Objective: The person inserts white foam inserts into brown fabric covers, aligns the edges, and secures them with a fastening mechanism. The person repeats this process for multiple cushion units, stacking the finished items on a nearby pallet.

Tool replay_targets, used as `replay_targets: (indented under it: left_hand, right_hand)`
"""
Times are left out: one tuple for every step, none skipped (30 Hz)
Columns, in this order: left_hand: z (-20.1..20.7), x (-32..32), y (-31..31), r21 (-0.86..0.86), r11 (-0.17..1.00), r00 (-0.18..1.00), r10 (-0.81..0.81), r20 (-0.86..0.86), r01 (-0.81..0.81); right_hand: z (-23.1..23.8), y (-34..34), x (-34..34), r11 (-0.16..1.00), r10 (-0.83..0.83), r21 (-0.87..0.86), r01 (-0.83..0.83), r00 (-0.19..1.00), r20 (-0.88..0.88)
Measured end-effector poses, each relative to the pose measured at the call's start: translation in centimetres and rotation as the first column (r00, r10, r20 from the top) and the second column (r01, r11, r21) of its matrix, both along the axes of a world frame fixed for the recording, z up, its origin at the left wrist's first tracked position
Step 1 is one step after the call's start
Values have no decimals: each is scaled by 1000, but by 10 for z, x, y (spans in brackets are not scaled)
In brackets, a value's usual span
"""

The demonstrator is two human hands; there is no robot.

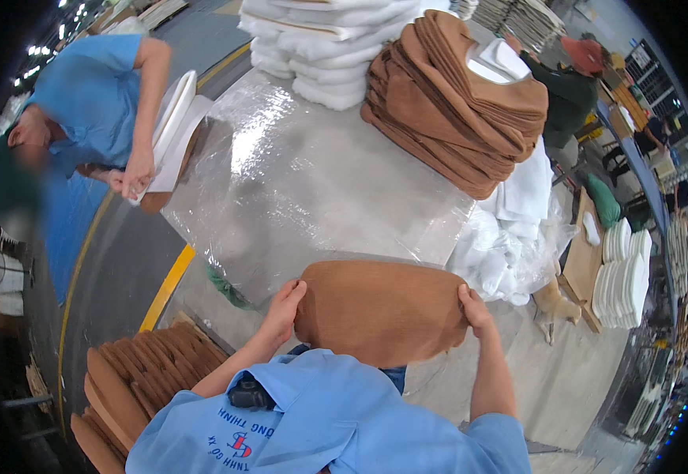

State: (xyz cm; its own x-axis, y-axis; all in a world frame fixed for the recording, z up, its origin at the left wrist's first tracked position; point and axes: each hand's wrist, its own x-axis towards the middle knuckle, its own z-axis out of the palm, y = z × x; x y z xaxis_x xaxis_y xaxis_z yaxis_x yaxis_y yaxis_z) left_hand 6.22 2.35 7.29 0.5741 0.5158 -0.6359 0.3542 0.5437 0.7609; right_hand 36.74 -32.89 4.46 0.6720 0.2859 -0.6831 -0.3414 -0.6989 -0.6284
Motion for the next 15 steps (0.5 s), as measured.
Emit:
replay_targets:
  left_hand:
    - [0,6,3,94,996,1000,12,-21,-10]
    - [0,11,6,186,982,999,26,-36,-18]
    - [0,14,8,277,960,998,44,-55,-27]
    - [4,13,15,298,951,996,86,-7,-80]
    - [13,13,23,296,948,993,106,55,-117]
    - [23,10,29,290,944,985,130,111,-157]
    - [34,7,34,305,944,987,87,135,-125]
    - [45,4,39,328,939,987,51,153,-99]
    - [48,3,42,338,938,984,12,180,-73]
    - [48,8,37,386,914,987,69,148,-122]
    - [38,6,39,354,920,976,108,189,-170]
    - [18,4,42,315,922,960,154,235,-225]
    - [2,0,44,278,919,940,205,274,-281]
    - [-7,-4,43,248,924,928,210,309,-291]
    - [-11,-5,42,215,931,914,210,347,-295]
  right_hand:
    - [-2,4,-8,986,-123,116,118,992,36]
    - [-1,7,-13,946,-246,230,226,967,61]
    - [2,13,-20,882,-366,343,323,928,67]
    - [7,29,-30,811,-495,427,401,859,132]
    - [17,23,-33,750,-548,490,445,832,83]
    - [24,18,-37,684,-593,545,485,805,28]
    - [31,14,-41,615,-625,595,518,780,-33]
    - [39,26,-50,527,-614,713,463,787,-58]
    - [39,31,-57,570,-625,695,437,781,22]
    - [39,35,-62,613,-629,674,413,771,100]
    - [39,40,-67,654,-627,648,391,759,175]
    - [33,45,-72,702,-613,618,354,741,273]
    - [34,49,-75,707,-594,629,324,754,280]
    - [34,49,-81,712,-579,635,299,762,291]
    - [31,43,-85,716,-568,642,275,764,306]
